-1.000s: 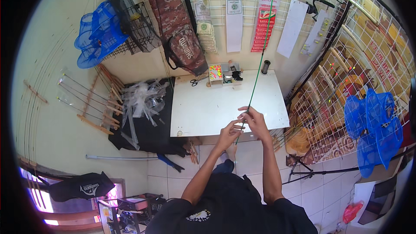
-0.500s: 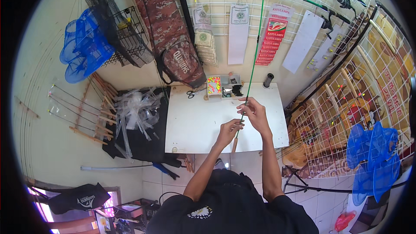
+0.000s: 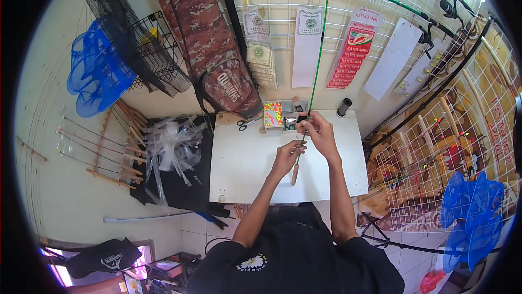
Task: Threading fishing line through the guides of a rod and attaching a float.
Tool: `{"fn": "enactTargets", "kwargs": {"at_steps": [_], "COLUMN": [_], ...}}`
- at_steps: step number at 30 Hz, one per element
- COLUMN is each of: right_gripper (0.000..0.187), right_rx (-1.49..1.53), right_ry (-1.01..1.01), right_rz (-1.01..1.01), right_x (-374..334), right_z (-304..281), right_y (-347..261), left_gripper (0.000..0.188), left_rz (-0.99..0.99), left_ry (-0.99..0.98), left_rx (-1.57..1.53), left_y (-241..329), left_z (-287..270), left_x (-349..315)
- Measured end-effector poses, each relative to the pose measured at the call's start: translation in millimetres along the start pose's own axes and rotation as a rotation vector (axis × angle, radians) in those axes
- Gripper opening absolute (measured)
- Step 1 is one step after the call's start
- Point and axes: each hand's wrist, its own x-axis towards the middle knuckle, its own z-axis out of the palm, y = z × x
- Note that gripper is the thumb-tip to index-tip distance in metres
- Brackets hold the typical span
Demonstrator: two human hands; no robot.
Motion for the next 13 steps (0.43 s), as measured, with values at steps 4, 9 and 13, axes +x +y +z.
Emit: {"fn": "enactTargets", "kwargs": {"at_steps": [4,9,13], "right_gripper": [0.026,0.029,0.032], "right_rx": [-0.067,-0.122,-0.221], "right_ry": [0.002,0.022,0.004], "right_rz": [0.032,0.041,0.042], "right_x": [2,4,0], "right_z": [0,-7,-9], "right_y": [1,16,34], "left_gripper": [0.027,0.029,0.033], "left_rz": [-0.025,0.023,-0.048], "left_ry": [0.023,0.081,0.090], "left_rx": [-0.048,0.026,0.048], "left_y": [-6,-15,-23], "left_z": [1,6,7], "left_x": [3,5,8]}}
